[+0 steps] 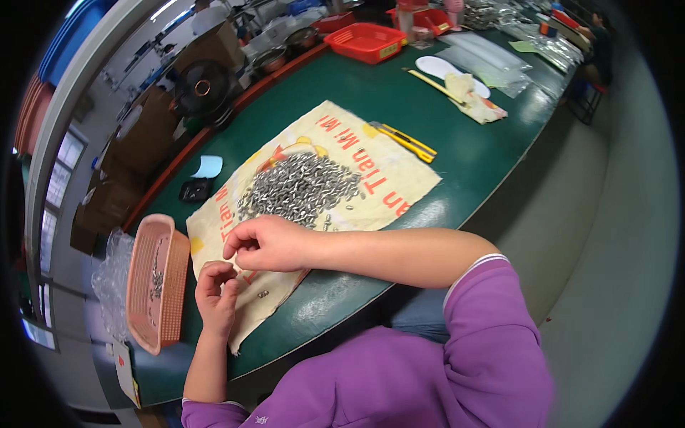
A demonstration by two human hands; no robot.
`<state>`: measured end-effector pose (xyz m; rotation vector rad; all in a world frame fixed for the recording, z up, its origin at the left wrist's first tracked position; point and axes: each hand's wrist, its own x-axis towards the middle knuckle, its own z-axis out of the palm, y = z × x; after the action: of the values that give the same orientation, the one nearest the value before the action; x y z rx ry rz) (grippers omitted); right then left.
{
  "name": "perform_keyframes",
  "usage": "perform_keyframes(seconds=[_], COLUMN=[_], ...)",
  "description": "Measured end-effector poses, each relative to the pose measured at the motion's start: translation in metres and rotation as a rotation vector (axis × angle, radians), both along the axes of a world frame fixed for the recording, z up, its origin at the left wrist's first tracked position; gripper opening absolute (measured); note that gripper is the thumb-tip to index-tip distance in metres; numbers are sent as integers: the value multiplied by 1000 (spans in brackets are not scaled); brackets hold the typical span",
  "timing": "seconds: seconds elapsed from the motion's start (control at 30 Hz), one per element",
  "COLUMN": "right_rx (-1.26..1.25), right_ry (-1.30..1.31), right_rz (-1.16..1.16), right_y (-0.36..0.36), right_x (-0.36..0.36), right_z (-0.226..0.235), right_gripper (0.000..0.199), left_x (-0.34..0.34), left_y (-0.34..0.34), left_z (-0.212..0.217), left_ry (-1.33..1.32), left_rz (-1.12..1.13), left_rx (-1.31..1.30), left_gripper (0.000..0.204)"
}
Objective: Inspecting and sorting small metal components on a workbench.
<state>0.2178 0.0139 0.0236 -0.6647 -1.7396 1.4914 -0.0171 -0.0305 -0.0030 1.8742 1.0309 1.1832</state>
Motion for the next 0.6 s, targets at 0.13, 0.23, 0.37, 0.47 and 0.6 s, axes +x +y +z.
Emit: perform_keyframes(seconds=[0.13, 0.23, 0.37, 0.47, 0.6], right_rx=[452, 904, 1071, 1155, 1201], right_ry=[70, 18, 299, 441, 397], right_rz=[-414, -762, -1248, -1612, -1810], right_y=[-19, -45, -53, -35, 40], right_x=[52, 117, 222, 297, 374], right_z=[65, 98, 92, 95, 114], right_gripper=[14, 11, 17, 18, 17], left_x=[-3, 0, 2, -1, -4], left_y=[12, 12, 12, 15, 13], left_z=[-12, -11, -11, -13, -11], left_ry=[-134, -133, -132, -88, -76], left_rz=[81, 96, 139, 145, 172], left_rx=[-287, -311, -302, -323, -320], left_gripper=[7, 7, 6, 5, 6])
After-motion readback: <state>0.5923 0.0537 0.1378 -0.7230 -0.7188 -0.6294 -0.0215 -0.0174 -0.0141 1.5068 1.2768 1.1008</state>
